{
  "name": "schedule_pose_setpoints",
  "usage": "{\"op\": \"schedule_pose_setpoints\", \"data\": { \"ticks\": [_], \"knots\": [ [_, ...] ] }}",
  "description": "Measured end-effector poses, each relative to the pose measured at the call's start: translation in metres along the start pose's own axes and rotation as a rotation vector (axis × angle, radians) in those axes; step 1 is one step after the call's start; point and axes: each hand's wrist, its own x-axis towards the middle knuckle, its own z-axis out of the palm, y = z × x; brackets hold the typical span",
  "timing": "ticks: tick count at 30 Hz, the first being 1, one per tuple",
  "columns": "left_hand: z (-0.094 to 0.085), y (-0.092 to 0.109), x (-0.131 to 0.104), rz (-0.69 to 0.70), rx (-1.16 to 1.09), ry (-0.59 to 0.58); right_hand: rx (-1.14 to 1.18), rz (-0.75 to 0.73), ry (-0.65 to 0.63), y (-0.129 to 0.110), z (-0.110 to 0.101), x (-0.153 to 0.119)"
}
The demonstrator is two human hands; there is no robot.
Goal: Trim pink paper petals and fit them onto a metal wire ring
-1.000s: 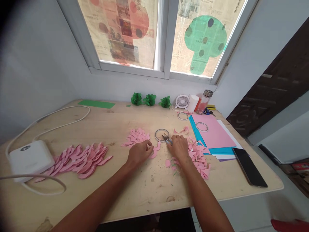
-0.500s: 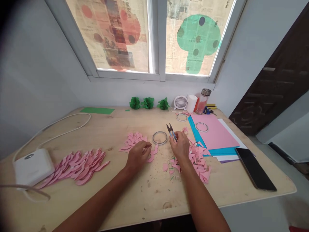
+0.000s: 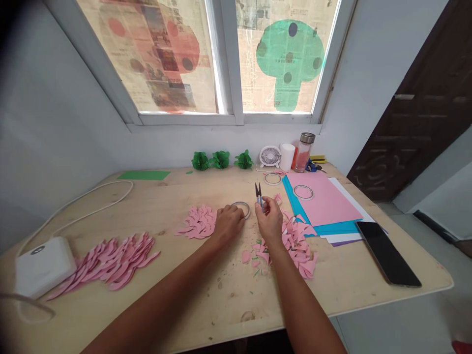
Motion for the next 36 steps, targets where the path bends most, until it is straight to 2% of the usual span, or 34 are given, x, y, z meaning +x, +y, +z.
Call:
{"op": "schedule_pose_setpoints", "data": {
  "ticks": [6, 10, 13, 15, 18, 22, 26, 31, 36],
  "knots": [
    [-0.013, -0.010, -0.016, -0.094, -0.569, 0.181, 0.339, 0.168, -0.087, -0.013, 0.000, -0.001],
    [-0.021, -0.011, -0.032, -0.180, -0.992, 0.163, 0.533, 0.229, -0.205, -0.021, 0.001, -0.006],
    [-0.023, -0.011, -0.042, -0.196, -1.121, 0.199, 0.656, 0.291, -0.308, -0.024, 0.003, -0.010],
    [-0.023, -0.012, -0.047, -0.151, -1.067, 0.235, 0.706, 0.327, -0.340, -0.025, 0.004, -0.013],
    [-0.019, -0.013, -0.052, -0.065, -0.838, 0.310, 0.737, 0.374, -0.366, -0.027, 0.005, -0.016],
    [-0.014, -0.015, -0.053, 0.173, -0.595, 0.396, 0.737, 0.420, -0.419, -0.030, 0.007, -0.020],
    [-0.012, -0.016, -0.050, 0.379, -0.412, 0.404, 0.761, 0.431, -0.448, -0.030, 0.009, -0.022],
    [-0.019, -0.014, -0.052, 0.447, -0.354, 0.479, 0.732, 0.366, -0.437, -0.028, 0.007, -0.022],
    [-0.030, -0.011, -0.059, 0.435, -0.352, 0.678, 0.701, 0.288, -0.475, -0.030, 0.006, -0.025]
  ]
}}
